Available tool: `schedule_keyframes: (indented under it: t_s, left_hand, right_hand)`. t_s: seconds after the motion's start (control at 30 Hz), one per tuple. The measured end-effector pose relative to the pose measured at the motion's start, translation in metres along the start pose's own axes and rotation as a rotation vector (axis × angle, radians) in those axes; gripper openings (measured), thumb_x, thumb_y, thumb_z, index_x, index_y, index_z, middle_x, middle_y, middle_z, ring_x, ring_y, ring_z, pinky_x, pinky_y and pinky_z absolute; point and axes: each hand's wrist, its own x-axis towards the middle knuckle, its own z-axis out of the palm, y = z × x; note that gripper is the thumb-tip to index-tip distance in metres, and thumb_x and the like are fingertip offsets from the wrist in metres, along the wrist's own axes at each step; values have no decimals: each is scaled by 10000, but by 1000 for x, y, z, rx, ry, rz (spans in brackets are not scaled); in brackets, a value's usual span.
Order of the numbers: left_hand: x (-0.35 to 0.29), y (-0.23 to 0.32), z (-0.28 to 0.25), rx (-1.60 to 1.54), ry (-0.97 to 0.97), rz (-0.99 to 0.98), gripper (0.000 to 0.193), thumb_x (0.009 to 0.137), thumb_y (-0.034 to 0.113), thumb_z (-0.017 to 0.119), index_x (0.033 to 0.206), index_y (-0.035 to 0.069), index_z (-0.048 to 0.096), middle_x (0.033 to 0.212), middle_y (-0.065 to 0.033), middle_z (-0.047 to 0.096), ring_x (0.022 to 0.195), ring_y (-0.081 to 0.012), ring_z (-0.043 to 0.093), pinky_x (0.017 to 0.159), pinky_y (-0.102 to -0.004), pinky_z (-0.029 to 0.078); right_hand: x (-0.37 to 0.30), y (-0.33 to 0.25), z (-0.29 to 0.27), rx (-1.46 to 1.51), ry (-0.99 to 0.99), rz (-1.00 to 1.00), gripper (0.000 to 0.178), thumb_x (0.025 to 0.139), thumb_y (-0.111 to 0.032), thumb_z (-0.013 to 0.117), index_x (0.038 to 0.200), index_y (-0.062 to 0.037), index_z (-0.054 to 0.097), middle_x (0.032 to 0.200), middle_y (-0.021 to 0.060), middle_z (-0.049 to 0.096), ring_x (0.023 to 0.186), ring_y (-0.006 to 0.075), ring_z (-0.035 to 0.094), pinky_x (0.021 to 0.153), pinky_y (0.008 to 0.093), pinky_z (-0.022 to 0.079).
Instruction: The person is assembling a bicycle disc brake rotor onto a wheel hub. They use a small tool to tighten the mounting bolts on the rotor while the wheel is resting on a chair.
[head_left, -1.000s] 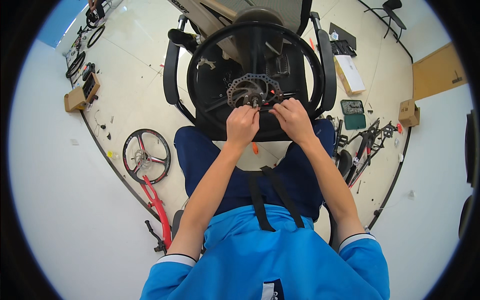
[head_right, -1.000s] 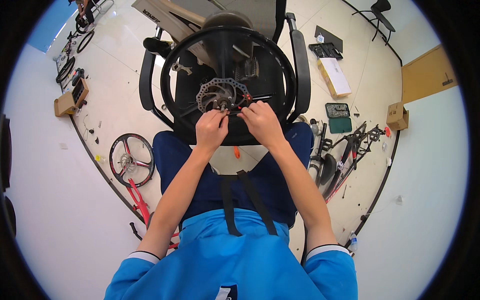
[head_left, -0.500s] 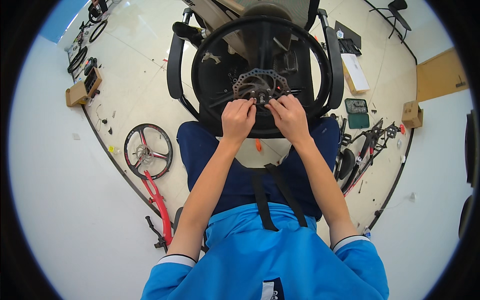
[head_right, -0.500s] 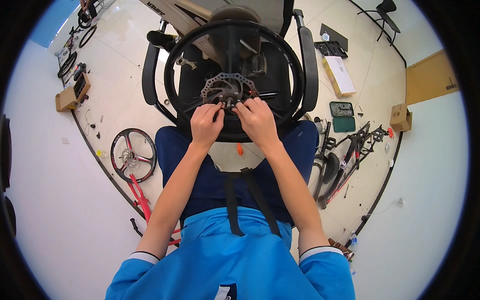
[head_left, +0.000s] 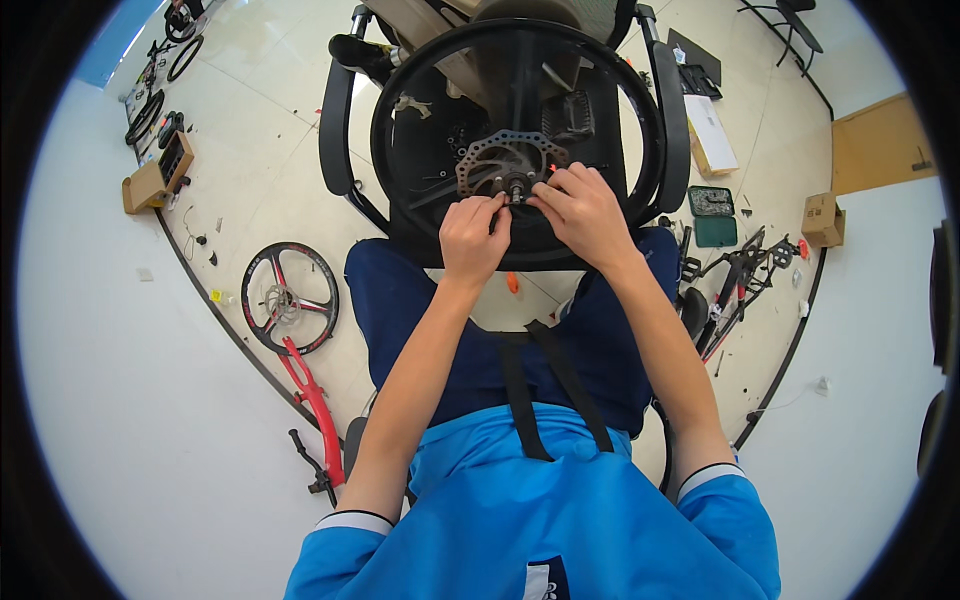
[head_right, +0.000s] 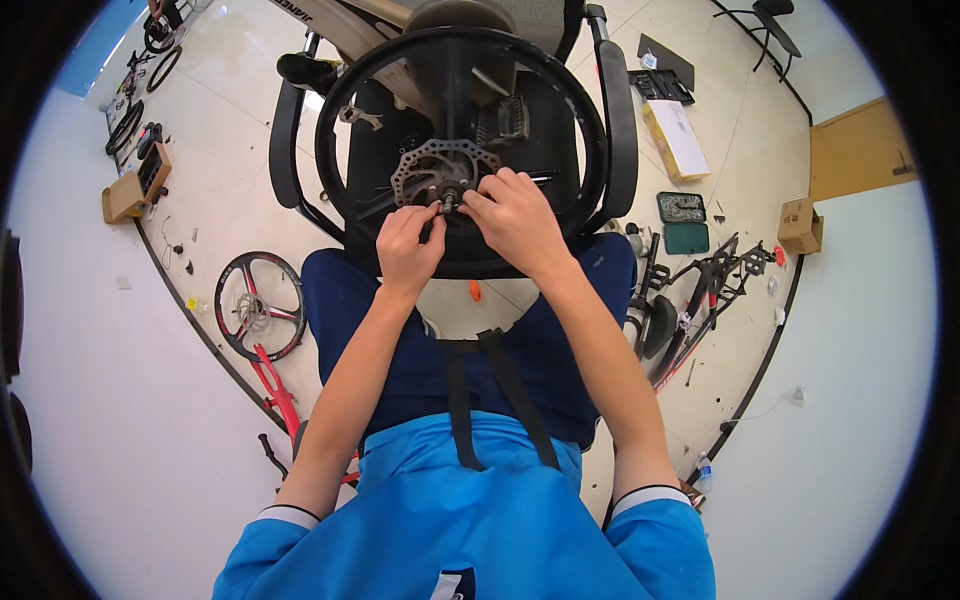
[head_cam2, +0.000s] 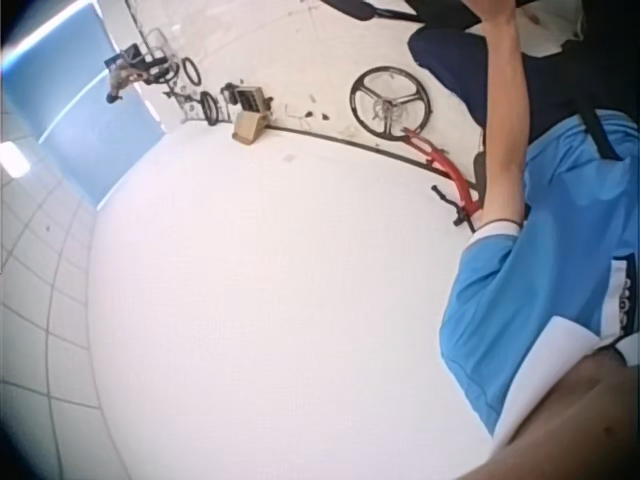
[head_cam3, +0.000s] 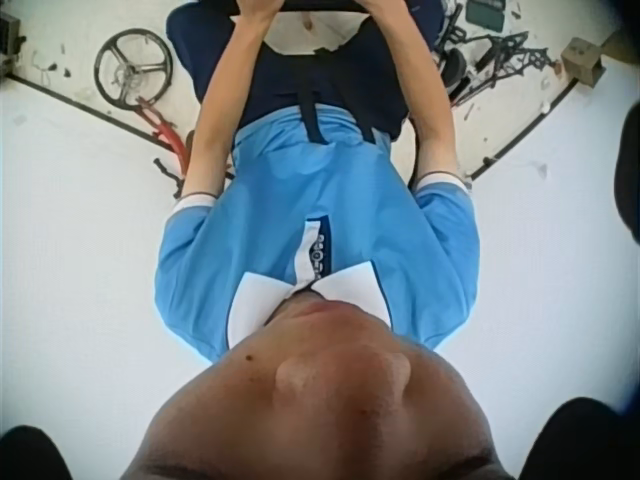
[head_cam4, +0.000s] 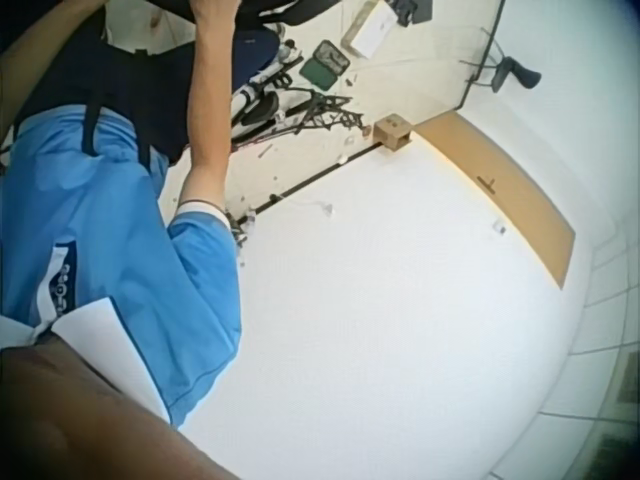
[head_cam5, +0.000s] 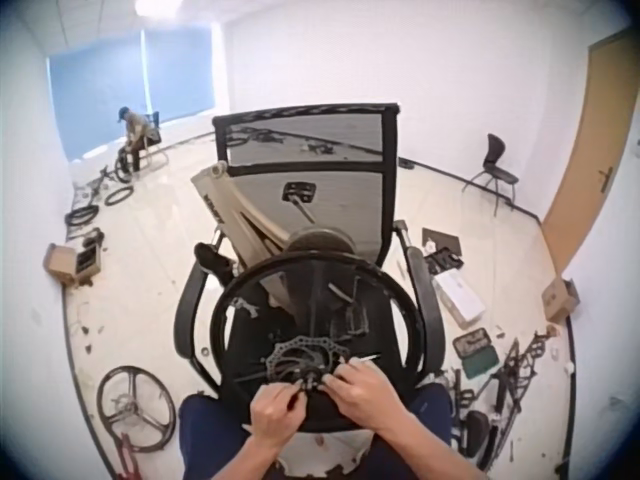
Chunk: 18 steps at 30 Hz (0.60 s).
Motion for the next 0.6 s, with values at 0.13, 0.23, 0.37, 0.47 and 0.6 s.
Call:
schedule_keyframes:
  t_s: [0.13,0.23,0.37,0.47,0.6]
  left_hand:
    - [-1,0,8,-27,18,13,113,749,-15,759,832,24,692,782,-79,647,683,-257,612,628,-350,479]
    - [0,-2,5,-27,-10,-6,107,754,-16,747,838,18,691,786,-85,647,697,-267,621,642,-361,492]
    - [8,-2,2,-102,-61,-68,105,759,-24,723,852,9,688,795,-96,648,732,-287,641,673,-371,518]
    - [10,-4,-2,-110,-112,-58,109,757,-34,712,856,5,686,801,-104,649,748,-295,649,681,-371,529]
    - [9,-10,1,-93,-87,45,124,741,-54,713,849,-5,679,800,-107,647,738,-289,645,663,-367,530]
  right_hand:
    - [15,11,-10,-3,-32,-41,198,739,-136,814,893,-48,725,809,38,602,808,230,573,709,354,451]
    - [11,12,-7,-19,-22,-14,185,753,-141,813,881,-45,720,793,43,601,783,234,576,696,356,463]
    - [-16,5,6,-2,25,110,180,776,-146,810,884,-38,715,747,50,586,716,242,569,644,362,475]
    - [-14,2,6,14,53,123,170,774,-149,814,861,-40,717,718,53,576,699,245,570,616,364,474]
    - [-7,9,3,17,21,79,169,766,-151,818,849,-40,719,732,52,589,717,246,582,628,361,484]
